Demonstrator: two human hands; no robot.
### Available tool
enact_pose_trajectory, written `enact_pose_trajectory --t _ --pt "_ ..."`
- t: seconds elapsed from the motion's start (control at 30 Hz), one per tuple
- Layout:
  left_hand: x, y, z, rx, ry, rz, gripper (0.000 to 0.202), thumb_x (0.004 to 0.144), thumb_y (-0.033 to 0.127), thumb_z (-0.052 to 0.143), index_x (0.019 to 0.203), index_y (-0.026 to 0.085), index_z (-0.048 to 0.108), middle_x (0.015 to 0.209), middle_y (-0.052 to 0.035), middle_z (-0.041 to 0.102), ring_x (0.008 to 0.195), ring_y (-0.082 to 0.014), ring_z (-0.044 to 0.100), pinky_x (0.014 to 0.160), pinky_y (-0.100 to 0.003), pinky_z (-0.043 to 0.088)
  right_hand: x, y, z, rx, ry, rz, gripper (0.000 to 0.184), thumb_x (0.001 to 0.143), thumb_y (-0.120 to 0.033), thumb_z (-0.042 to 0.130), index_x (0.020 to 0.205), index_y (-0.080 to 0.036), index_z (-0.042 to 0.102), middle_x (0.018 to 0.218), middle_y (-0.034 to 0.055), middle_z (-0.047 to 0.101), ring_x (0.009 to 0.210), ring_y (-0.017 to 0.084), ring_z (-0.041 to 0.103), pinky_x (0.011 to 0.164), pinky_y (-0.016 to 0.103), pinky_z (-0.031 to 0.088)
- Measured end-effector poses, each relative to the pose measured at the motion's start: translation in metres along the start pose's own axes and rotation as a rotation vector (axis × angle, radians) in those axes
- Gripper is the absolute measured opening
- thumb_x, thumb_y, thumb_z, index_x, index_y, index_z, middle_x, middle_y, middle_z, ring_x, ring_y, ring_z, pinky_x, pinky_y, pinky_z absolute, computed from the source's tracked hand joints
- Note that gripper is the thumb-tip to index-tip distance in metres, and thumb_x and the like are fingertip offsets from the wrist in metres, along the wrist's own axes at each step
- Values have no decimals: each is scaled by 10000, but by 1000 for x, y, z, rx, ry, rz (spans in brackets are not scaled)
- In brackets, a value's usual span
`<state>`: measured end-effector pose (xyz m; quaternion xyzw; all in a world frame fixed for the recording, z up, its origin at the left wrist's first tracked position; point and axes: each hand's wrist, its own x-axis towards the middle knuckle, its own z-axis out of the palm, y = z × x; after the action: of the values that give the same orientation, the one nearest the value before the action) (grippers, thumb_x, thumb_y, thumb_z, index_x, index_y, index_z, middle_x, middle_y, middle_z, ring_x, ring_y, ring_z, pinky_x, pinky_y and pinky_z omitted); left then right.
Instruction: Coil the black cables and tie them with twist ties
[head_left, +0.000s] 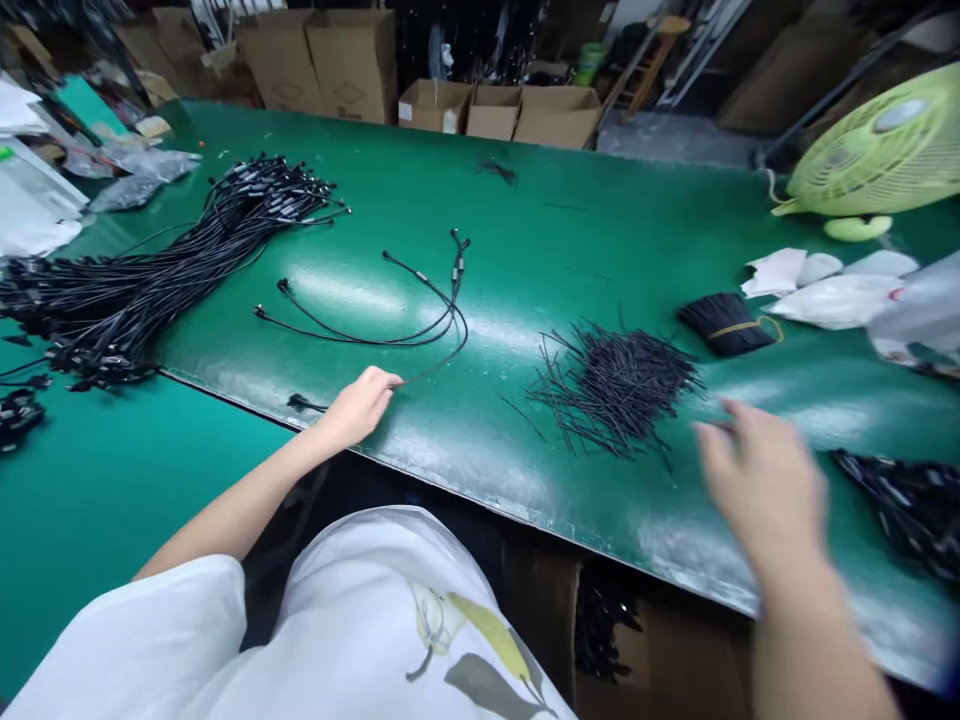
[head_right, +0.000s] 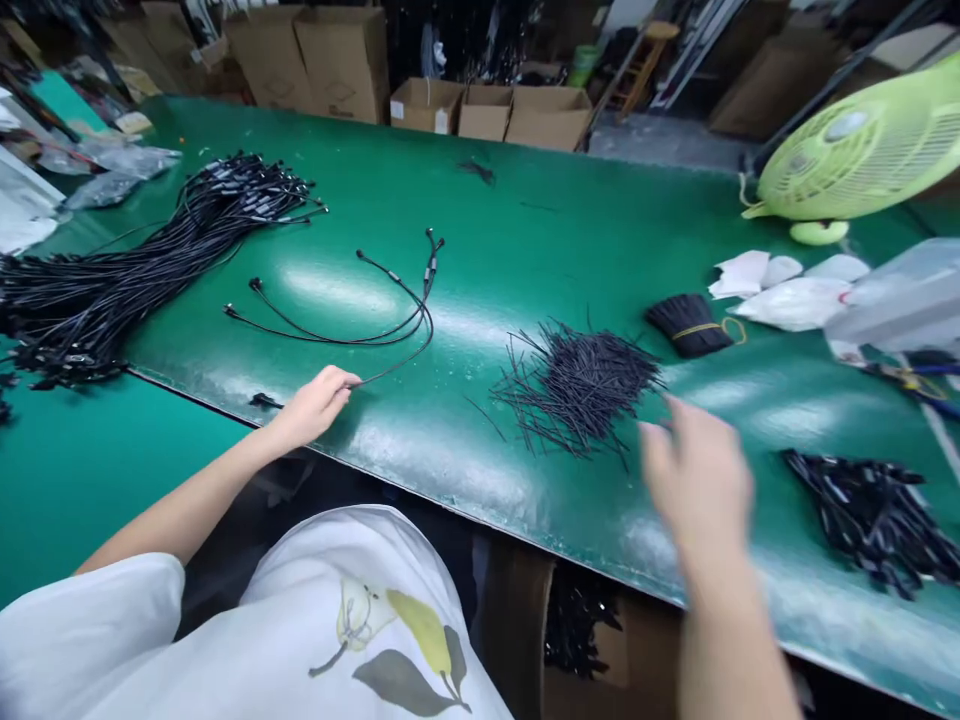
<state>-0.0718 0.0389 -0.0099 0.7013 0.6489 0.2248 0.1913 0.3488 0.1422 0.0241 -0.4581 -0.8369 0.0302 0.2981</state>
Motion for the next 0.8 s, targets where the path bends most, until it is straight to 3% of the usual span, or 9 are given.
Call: enact_pose_trajectory --t 0.1,0.2,0.23,0.3,0.43,0.53,0.63,0.7,0.8 --pt "8 50 -2 -196 -148 192 330 955 227 356 1205 200 569 1106 -82 575 1016 -188 584 919 -304 459 31 -73 64 -21 -167 -161 525 953 -377 459 1435 -185 382 1326 194 483 1095 302 536 845 417 466" --pt "5 61 -17 -250 -206 232 327 952 249 384 1207 212 584 1073 -67 596 998 -183 585 920 -304 450 96 -108 106 -157 -331 -352 283 959 -243 427 1144 -192 635 1145 127 604 932 223 554 702 306 419" --pt "1 53 -25 -252 -180 173 310 945 270 408 1178 211 603 1063 -65 608 989 -187 586 907 -307 453 120 -105 109 -230 -310 -346 276 960 -205 410 1021 -175 678 1038 116 636 876 204 546 672 291 380" --pt "-11 24 -42 -304 -118 -20 257 917 327 475 1057 201 651 944 -47 636 886 -186 598 810 -294 475 163 -85 98 -366 -90 -207 320 974 -212 397 910 -136 700 931 119 657 828 184 528 658 294 323" --pt "-46 -33 -67 -777 -25 -339 287 850 438 592 852 158 653 641 6 554 623 -130 547 608 -233 446 206 -41 53 -407 36 -133 687 1003 -495 145 961 -74 686 1007 230 637 884 238 547 603 339 248" --pt "-59 -47 -69 -1189 84 -388 338 792 475 679 821 141 637 684 4 542 620 -109 557 593 -216 449 188 -40 31 -463 -34 -200 646 975 -578 142 1032 -186 653 865 175 603 677 210 527 523 322 172" --pt "-52 -46 -63 -1342 69 -379 317 799 465 683 836 154 631 702 9 529 609 -99 550 559 -201 438 140 -62 22 -479 -118 -309 488 992 -502 194 910 -244 600 733 115 504 471 171 374 485 308 117" --pt "-41 -37 -55 -1252 73 -321 317 844 478 620 849 161 636 771 -24 577 717 -135 594 650 -236 483 101 -82 22 -421 -217 -401 386 993 -372 230 826 -237 551 703 91 472 424 146 313 461 304 97" --pt "-25 -6 -37 -849 117 -97 303 914 431 515 862 166 654 1022 -101 617 1029 -213 583 932 -340 454 50 -120 25 -267 -380 -561 271 947 -169 292 820 -213 528 708 57 499 417 125 347 424 307 124"
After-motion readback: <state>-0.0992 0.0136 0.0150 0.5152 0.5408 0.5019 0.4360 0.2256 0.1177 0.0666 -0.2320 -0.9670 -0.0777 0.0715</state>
